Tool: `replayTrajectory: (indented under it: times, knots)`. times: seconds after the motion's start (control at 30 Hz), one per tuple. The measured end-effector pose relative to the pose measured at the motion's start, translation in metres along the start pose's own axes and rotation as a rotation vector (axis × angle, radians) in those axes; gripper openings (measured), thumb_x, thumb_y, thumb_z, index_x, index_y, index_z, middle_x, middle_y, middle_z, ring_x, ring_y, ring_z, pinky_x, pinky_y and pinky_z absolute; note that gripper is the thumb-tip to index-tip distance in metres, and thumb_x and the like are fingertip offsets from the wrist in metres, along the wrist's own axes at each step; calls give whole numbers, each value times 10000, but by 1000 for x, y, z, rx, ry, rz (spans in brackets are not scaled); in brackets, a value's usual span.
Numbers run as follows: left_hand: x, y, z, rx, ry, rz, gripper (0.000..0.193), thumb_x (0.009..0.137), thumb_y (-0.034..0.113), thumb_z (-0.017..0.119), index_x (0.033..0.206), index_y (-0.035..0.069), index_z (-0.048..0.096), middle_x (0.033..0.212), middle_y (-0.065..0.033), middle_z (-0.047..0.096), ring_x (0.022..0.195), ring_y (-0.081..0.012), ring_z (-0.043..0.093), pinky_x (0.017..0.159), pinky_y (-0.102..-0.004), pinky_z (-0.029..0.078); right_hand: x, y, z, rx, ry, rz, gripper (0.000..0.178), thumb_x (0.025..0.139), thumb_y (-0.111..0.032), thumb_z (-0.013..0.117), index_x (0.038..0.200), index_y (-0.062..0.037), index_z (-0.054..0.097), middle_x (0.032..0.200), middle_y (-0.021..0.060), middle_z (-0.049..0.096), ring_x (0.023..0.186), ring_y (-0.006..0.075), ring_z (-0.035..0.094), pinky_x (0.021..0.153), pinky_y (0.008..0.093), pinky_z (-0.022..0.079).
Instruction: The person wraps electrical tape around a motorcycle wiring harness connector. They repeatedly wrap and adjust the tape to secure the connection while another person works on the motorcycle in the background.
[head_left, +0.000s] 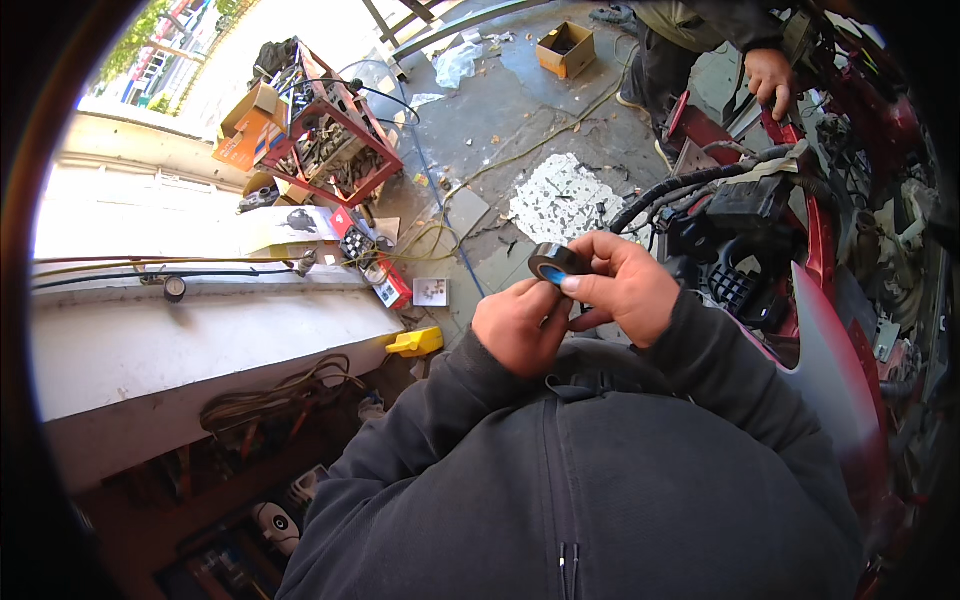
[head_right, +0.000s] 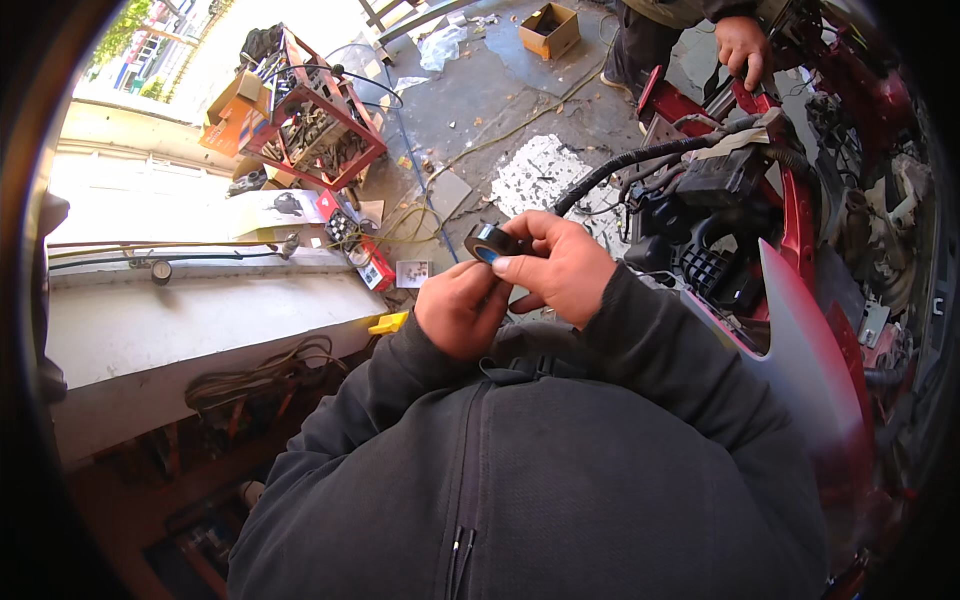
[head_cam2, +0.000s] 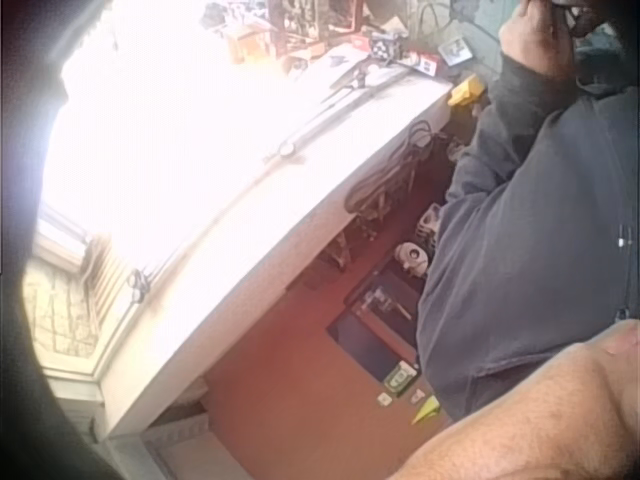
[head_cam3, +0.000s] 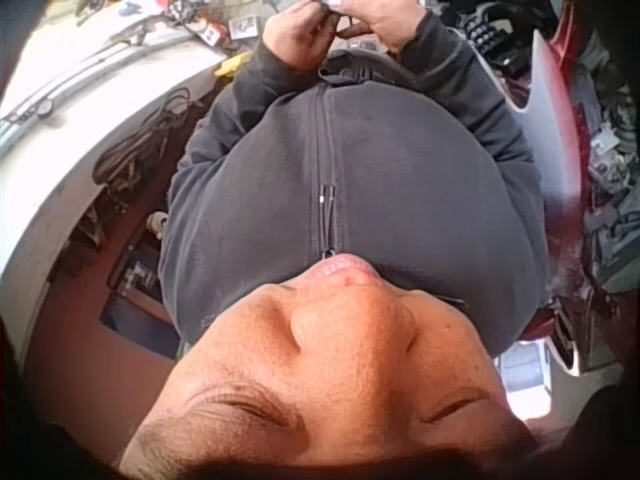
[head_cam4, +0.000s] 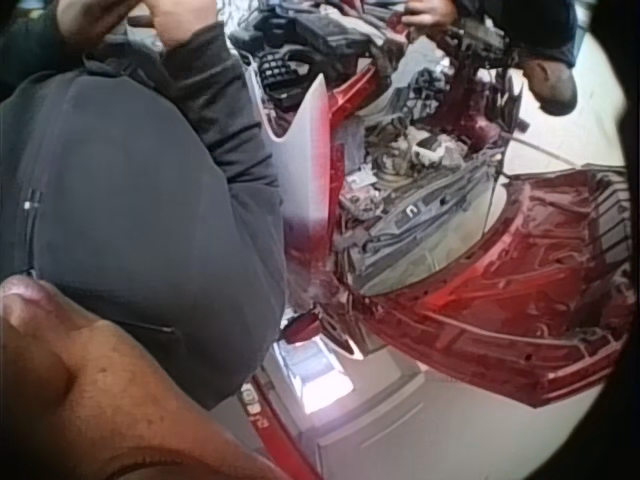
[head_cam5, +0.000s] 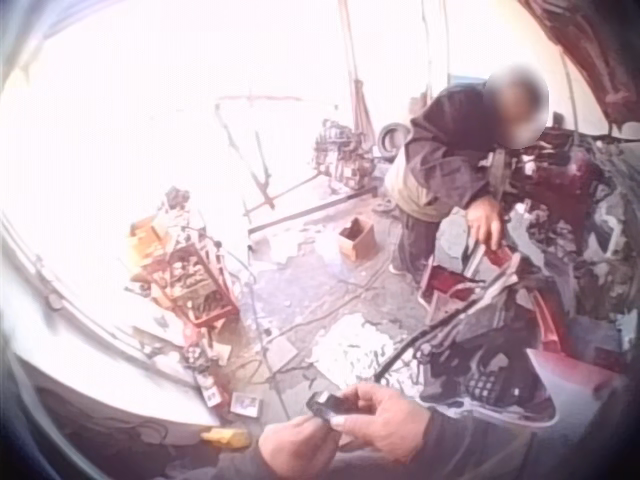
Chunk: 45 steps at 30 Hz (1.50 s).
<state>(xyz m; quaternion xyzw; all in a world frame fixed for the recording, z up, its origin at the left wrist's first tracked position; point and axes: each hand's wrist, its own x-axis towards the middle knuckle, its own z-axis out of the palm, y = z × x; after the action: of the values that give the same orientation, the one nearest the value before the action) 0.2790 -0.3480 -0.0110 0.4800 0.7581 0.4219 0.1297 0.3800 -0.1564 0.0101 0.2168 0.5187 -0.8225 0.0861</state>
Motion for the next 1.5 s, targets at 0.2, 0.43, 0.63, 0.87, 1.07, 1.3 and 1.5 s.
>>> replayTrajectory:
  times: [0.2, 0.43, 0.63, 0.87, 1.07, 1.3, 1.5]
  knots:
    - [3, -11, 0, -231, 63, -184, 162, 1051, 103, 704, 939, -13, 693, 810, -211, 682, 703, -407, 655, 649, -463, 509, -10, -23, -19, 368, -140, 24, 283, 1062, -6, 624, 1340, -66, 623, 1245, 69, 706, 1207, 233, 745, 868, 458, 731]
    - [-5, -15, -2, -729, 21, -517, 309, 1171, 229, 627, 967, 11, 707, 763, 27, 618, 682, -77, 524, 631, -307, 438, -21, -2, -25, -219, -43, 52, 288, 1059, -169, 715, 1305, -22, 679, 1098, 51, 714, 1069, 163, 735, 794, 339, 681]
    - [-4, -12, -3, -855, -29, -561, 314, 1188, 257, 601, 995, 33, 708, 727, 54, 566, 652, -39, 488, 597, -259, 397, -22, 15, -14, -353, 26, -13, 471, 1192, -490, 595, 1228, -39, 726, 1015, 27, 730, 813, 115, 712, 638, 297, 582]
    - [-5, -4, -14, -962, -140, -669, 334, 1198, 280, 585, 1005, 42, 720, 723, 65, 557, 633, -36, 492, 595, -248, 410, -14, 22, -12, -343, 24, 102, 401, 1194, -391, 620, 1170, -10, 743, 959, 45, 752, 727, 128, 699, 618, 316, 570]
    - [-9, -1, -17, -899, -170, -621, 327, 1194, 280, 605, 1014, 43, 743, 760, 65, 588, 653, -20, 475, 607, -241, 393, -12, 27, 0, -343, 148, -194, 115, 1128, -125, 724, 1147, -25, 672, 845, -13, 644, 681, 71, 611, 609, 265, 512]
    - [-11, 4, -5, -675, -83, -358, 235, 1148, 191, 662, 1176, -21, 758, 951, -68, 777, 795, -209, 719, 772, -367, 579, -8, 23, 13, -398, 221, -393, 204, 1016, 111, 611, 1177, -15, 597, 1026, 47, 696, 924, 92, 695, 789, 270, 567]
    - [-3, 1, -6, -102, -31, 3, 150, 1044, 85, 688, 1161, 36, 769, 974, -231, 754, 850, -461, 744, 756, -465, 603, -2, 16, 16, -439, 31, -462, 396, 952, -23, 699, 1347, -33, 684, 1039, 92, 678, 998, 161, 664, 919, 335, 551]
